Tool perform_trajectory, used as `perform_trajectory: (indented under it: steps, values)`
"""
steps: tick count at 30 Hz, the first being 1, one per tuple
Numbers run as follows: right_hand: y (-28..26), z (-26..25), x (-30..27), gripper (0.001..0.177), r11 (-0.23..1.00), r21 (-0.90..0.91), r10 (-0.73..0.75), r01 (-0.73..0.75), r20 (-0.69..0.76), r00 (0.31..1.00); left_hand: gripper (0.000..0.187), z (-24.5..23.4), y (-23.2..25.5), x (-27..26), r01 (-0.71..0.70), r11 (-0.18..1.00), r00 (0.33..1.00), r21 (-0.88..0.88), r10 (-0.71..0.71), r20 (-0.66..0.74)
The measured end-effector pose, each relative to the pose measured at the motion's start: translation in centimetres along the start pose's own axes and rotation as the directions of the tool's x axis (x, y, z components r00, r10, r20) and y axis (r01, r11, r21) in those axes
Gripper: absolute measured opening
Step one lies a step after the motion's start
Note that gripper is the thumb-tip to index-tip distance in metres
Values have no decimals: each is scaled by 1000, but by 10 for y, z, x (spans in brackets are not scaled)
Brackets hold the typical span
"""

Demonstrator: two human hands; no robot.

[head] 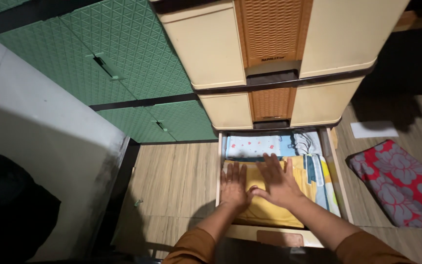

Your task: Organizing and folding various items of clothing into a chest of drawers.

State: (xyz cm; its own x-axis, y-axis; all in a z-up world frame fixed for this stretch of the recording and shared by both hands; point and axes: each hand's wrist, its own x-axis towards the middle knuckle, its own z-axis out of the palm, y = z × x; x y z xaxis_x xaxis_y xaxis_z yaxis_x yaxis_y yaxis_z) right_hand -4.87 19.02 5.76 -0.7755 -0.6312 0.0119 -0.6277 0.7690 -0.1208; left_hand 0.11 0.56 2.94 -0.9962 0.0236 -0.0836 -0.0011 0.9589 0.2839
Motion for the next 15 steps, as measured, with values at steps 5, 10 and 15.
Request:
perform_trajectory:
  steps: [5, 10, 15]
  values:
    - [21, 14, 2, 98, 998, 0, 67, -67, 71, 995, 90, 6, -1, -1, -41, 999, 998, 8, 42, -55]
    - [17, 8, 4, 96, 995, 4, 97, -98, 100, 990, 89, 10, -4, -1, -56, 998, 994, 8, 56, -96]
    - [22, 17, 3, 97, 995, 31, 92, -93, 35, 995, 89, 1, 2, 2, -27, 1000, 998, 11, 27, -50]
